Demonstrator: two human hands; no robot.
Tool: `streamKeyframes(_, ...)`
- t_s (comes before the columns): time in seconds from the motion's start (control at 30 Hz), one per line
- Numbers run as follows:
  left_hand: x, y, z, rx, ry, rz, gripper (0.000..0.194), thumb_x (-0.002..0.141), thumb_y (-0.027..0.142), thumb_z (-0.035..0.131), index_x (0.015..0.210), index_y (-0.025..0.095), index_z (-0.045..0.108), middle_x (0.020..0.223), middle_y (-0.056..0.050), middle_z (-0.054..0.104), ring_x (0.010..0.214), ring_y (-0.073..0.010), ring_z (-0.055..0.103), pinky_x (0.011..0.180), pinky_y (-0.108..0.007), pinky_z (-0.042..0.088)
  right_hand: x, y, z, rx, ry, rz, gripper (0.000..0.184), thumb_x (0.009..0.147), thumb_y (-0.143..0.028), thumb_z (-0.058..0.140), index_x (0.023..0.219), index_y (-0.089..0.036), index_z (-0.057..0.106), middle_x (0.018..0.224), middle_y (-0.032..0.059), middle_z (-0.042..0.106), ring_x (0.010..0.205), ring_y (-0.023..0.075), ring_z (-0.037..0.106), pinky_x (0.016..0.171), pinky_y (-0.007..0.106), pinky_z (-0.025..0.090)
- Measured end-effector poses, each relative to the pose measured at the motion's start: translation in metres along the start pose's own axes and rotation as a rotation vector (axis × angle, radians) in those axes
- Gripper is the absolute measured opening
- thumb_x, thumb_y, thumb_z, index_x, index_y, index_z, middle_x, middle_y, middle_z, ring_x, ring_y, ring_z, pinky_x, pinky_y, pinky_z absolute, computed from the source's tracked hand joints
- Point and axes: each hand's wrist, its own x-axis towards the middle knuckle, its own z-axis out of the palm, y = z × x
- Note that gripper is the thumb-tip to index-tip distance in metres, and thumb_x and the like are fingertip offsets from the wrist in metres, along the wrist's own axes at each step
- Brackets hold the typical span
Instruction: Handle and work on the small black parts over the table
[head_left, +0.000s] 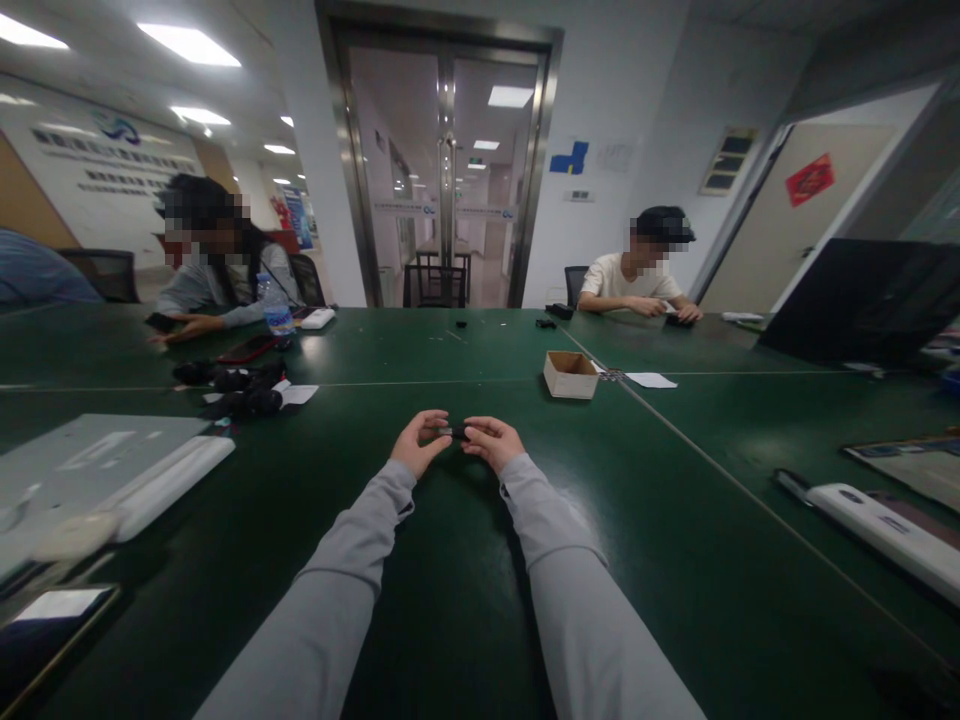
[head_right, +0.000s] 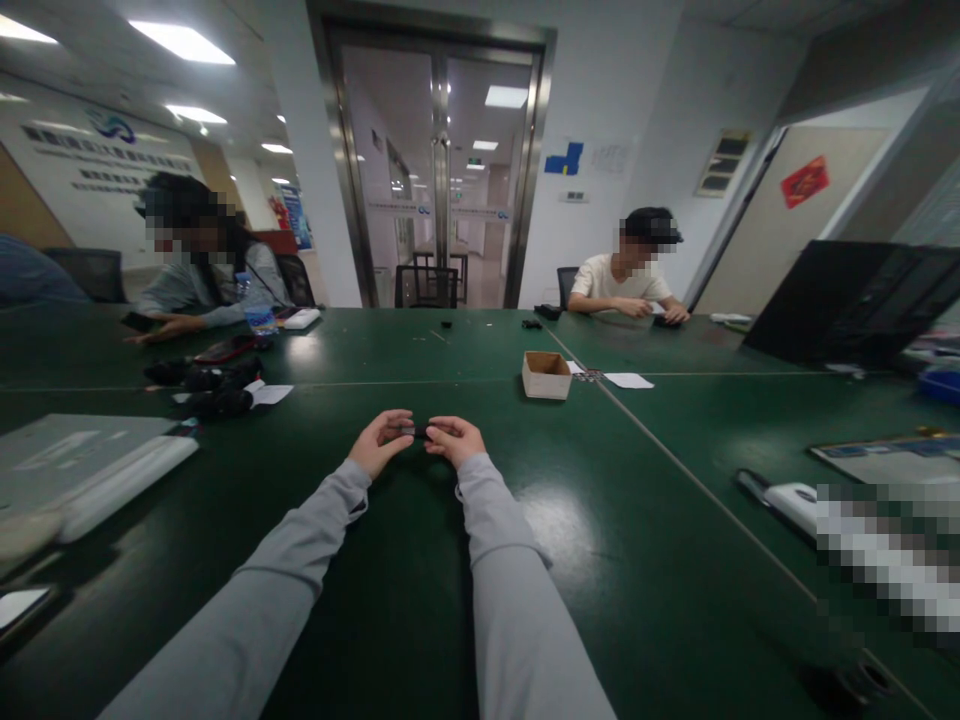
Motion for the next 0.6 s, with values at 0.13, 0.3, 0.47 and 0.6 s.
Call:
streamKeyframes(0.13,-0.0003,-0.001,0.002,0.038,0.047,-0.157,0.045,0.069,0.045,0.053,0.104,0.017,0.052,0.073,-0.003,0.058,0.053,-0.0097,0.05,0.046,-0.02,0.038,-0.0005,0.0,0.0007,-0.011,-0.007,0.013,0.039,0.051,-0.026,0.079,0.084,-0.012,0.062,0.069,0.0024,0.064,0.055,0.0126,0.062,0.053,0.021,0.053)
streamKeyframes(0.3,0.0009,-0.0046,0.0012,0.077,0.03,-0.025,0.045,0.061,0.028,0.061,0.104,0.018,0.052,0.075,0.001,0.051,0.055,-0.0071,0.046,0.048,-0.018,0.036,-0.0003,0.0002,0.0014,-0.021,-0.008,0.033,0.037,0.052,-0.024,0.079,0.083,-0.013,0.063,0.068,0.0022,0.064,0.054,0.0124,0.062,0.051,0.021,0.053)
streamKeyframes(0.47,0.0009,-0.0065,0.0013,0.063,0.013,-0.053,0.041,0.069,0.034,0.053,0.106,0.017,0.05,0.066,0.002,0.05,0.052,-0.0075,0.045,0.051,-0.02,0.037,-0.0003,0.0,0.0006,-0.032,-0.029,0.031,0.035,0.053,-0.023,0.078,0.084,-0.013,0.062,0.069,0.0023,0.064,0.056,0.0128,0.063,0.053,0.021,0.053)
streamKeyframes(0.6,0.0011,-0.0081,0.0019,0.079,0.023,-0.01,0.05,0.064,0.032,0.061,0.109,0.017,0.047,0.075,0.001,0.053,0.057,-0.0077,0.047,0.056,-0.021,0.039,0.0,0.0003,0.0002,-0.029,-0.024,0.033,0.036,0.053,-0.023,0.078,0.084,-0.013,0.062,0.069,0.003,0.064,0.056,0.0133,0.063,0.052,0.021,0.053)
